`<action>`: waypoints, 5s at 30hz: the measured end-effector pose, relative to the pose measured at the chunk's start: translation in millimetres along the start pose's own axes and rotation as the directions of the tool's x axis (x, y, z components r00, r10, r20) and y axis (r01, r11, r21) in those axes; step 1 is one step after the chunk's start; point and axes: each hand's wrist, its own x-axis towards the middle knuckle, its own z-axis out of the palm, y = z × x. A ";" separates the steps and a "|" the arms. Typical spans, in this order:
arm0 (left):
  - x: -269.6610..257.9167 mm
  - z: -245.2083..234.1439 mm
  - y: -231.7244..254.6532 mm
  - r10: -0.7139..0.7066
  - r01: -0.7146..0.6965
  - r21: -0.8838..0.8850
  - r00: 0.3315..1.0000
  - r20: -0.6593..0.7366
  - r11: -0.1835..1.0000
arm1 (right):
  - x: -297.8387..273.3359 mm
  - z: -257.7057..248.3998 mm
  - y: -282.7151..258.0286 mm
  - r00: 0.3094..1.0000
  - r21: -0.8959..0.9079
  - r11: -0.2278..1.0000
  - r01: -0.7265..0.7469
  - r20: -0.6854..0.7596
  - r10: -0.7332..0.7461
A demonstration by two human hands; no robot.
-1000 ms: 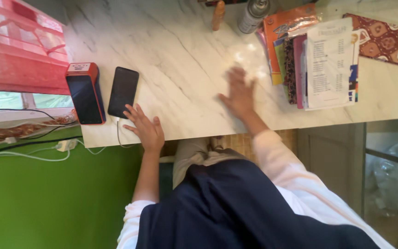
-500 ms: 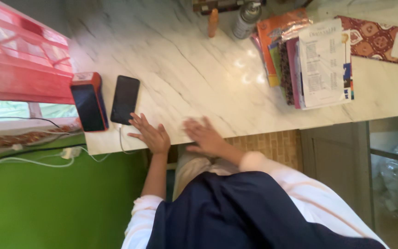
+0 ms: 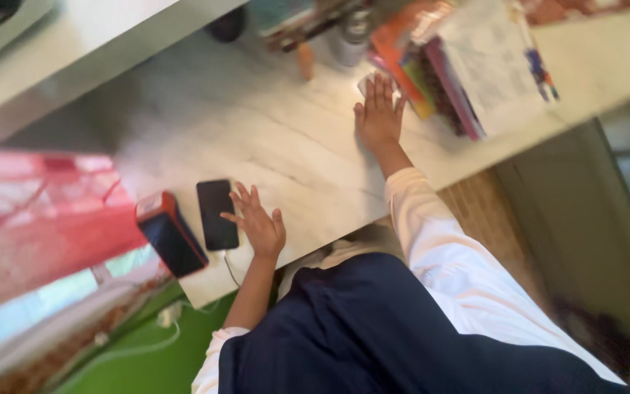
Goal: The person organizes and cleans a desk by clearing and sorting books, notebooks, and mobile phones, wiping the tabletop with a wipe, and stowing items onto shelves underneath.
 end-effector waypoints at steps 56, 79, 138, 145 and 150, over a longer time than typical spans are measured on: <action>79.4 105.2 200.9 -0.074 0.321 -0.406 0.852 0.518 0.856 | 54.7 -234.0 229.8 0.907 0.746 0.593 -0.302 0.417 -0.063; 107.3 248.6 318.7 0.002 0.769 -0.638 0.638 0.770 -0.037 | 25.7 -179.5 272.0 0.959 0.863 0.503 -0.037 0.173 -0.227; 43.8 3.7 55.3 0.142 -0.151 -0.471 0.988 -0.054 0.869 | -44.7 -64.8 0.1 0.625 0.724 0.575 0.381 0.256 -0.737; 55.1 -13.2 50.7 0.223 -0.176 -0.523 0.974 0.027 0.834 | -56.0 -71.0 -10.6 0.556 0.637 0.486 0.599 0.106 -0.824; 57.7 -26.2 48.8 0.227 -0.121 -0.489 0.960 0.163 0.864 | -66.0 -46.0 15.5 0.566 0.699 0.548 0.459 0.246 -0.787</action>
